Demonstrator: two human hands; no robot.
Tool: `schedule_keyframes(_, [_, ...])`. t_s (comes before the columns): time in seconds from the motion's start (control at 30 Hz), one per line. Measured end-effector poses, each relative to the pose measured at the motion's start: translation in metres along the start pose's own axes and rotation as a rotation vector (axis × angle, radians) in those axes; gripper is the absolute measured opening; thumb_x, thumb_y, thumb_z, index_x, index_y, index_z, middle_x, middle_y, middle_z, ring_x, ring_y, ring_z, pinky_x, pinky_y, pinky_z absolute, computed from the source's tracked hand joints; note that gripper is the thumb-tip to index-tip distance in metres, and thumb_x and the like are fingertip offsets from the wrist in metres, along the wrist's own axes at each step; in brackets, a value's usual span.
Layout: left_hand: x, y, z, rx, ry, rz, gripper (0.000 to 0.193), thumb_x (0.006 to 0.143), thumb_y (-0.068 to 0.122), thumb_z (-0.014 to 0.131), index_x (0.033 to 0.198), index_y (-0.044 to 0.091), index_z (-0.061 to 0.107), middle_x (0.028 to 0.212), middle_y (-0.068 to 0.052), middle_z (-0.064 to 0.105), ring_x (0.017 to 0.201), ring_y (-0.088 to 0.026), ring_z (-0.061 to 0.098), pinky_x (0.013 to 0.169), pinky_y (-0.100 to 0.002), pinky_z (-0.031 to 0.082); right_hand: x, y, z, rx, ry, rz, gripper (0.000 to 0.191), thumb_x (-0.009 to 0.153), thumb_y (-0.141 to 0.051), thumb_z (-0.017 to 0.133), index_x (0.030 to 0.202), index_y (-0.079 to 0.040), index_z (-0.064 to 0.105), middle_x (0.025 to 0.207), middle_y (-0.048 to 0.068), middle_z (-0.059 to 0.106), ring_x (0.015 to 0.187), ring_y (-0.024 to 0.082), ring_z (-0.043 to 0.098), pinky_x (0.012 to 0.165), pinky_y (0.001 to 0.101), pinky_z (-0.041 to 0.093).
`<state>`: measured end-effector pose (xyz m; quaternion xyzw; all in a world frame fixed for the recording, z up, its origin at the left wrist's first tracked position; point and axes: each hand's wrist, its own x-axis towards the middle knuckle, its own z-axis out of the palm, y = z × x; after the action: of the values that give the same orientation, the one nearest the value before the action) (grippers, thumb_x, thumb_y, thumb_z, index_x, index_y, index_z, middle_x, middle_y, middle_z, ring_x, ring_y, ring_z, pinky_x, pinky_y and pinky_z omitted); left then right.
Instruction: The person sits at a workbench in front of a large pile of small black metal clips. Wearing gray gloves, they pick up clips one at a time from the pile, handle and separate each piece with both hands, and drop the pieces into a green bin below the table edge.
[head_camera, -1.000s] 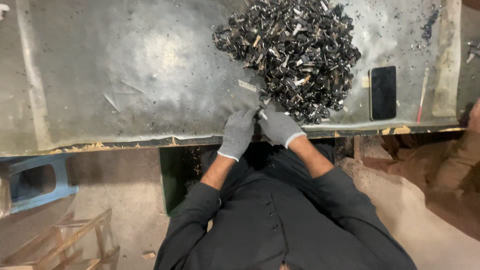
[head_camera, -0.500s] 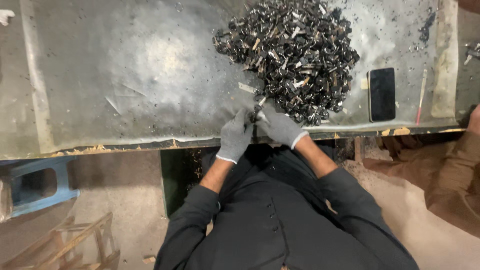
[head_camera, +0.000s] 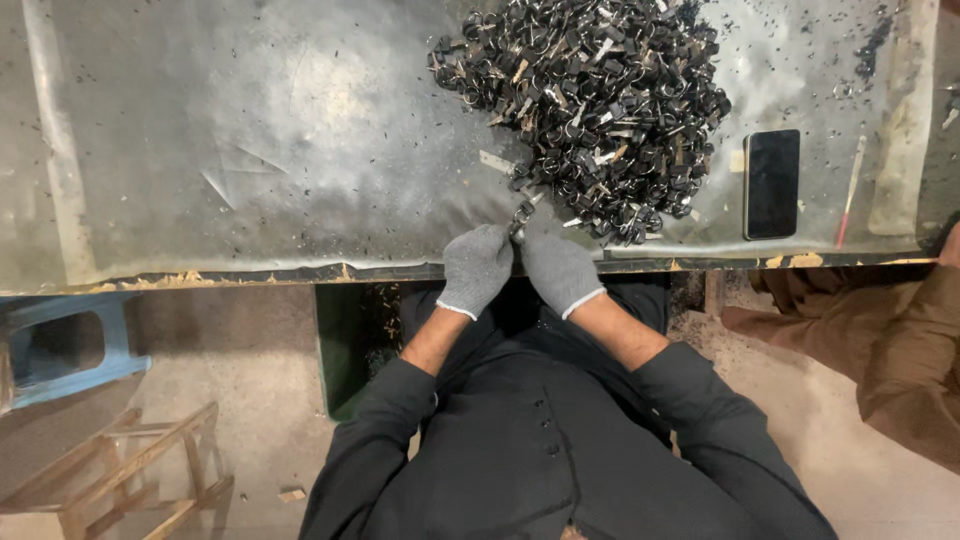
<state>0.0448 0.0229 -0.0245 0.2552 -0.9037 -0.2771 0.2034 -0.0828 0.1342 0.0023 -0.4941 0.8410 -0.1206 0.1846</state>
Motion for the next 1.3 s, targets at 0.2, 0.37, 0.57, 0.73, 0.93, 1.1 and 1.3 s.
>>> schedule_keyframes(0.2, [0.001,0.004,-0.005,-0.005,0.014,-0.005,0.005,0.085,0.014,0.071,0.084,0.010,0.068,0.077,-0.012,0.065,0.072,-0.036,0.066,0.063,-0.049,0.051,0.008,0.010,0.005,0.170,-0.095,0.096,0.032,0.102,-0.021,0.051,0.122,0.005,0.048,0.081,0.026,0.072,0.074,0.046,0.071,0.065,0.0564,0.056])
schedule_keyframes(0.37, [0.008,0.010,-0.016,-0.009,-0.057,-0.074,0.010,0.088,0.021,0.071,0.087,0.011,0.073,0.083,-0.012,0.071,0.075,-0.036,0.070,0.065,-0.048,0.053,0.012,0.007,-0.011,0.148,-0.194,0.091,0.042,0.101,-0.030,0.056,0.119,0.006,0.047,0.075,0.026,0.070,0.073,0.048,0.070,0.065,0.0589,0.055])
schedule_keyframes(0.57, [0.001,-0.009,-0.112,0.644,-0.460,-0.310,0.012,0.084,0.017,0.066,0.086,0.016,0.078,0.084,-0.013,0.073,0.082,-0.033,0.074,0.068,-0.047,0.058,-0.007,0.015,-0.019,0.234,0.049,-0.118,0.039,0.098,-0.026,0.059,0.127,-0.002,0.052,0.096,0.027,0.071,0.080,0.046,0.070,0.069,0.0556,0.057])
schedule_keyframes(0.73, [0.045,0.005,-0.087,0.250,-0.244,-0.115,0.013,0.089,0.022,0.065,0.090,0.012,0.074,0.077,-0.011,0.070,0.074,-0.031,0.070,0.064,-0.045,0.053,0.000,0.011,-0.008,0.138,-0.132,0.000,0.040,0.099,-0.028,0.059,0.130,-0.004,0.051,0.105,0.026,0.071,0.088,0.044,0.071,0.075,0.0534,0.057])
schedule_keyframes(0.93, [0.076,0.020,0.004,0.211,0.138,-0.007,0.020,0.077,0.028,0.074,0.087,0.010,0.070,0.085,-0.013,0.068,0.080,-0.034,0.066,0.068,-0.046,0.051,-0.002,0.008,-0.022,0.230,0.042,-0.133,0.072,0.085,-0.020,0.063,0.148,0.001,0.036,0.109,0.032,0.068,0.084,0.048,0.069,0.073,0.0568,0.055])
schedule_keyframes(1.1, [0.039,0.000,-0.005,-0.160,-0.130,-0.058,0.019,0.085,0.018,0.072,0.103,0.014,0.075,0.096,-0.012,0.075,0.093,-0.033,0.071,0.081,-0.044,0.056,-0.006,0.010,-0.031,0.294,-0.113,-0.034,0.063,0.092,-0.023,0.063,0.148,-0.006,0.039,0.099,0.031,0.070,0.087,0.050,0.068,0.078,0.0591,0.053])
schedule_keyframes(1.3, [0.028,0.002,-0.017,-0.082,-0.197,-0.339,0.034,0.079,0.026,0.081,0.107,0.009,0.072,0.088,-0.011,0.075,0.084,-0.034,0.071,0.072,-0.047,0.053,0.001,0.002,-0.016,0.013,-0.056,0.059,0.028,0.106,-0.023,0.057,0.127,-0.007,0.053,0.100,0.024,0.069,0.082,0.041,0.073,0.072,0.0508,0.058])
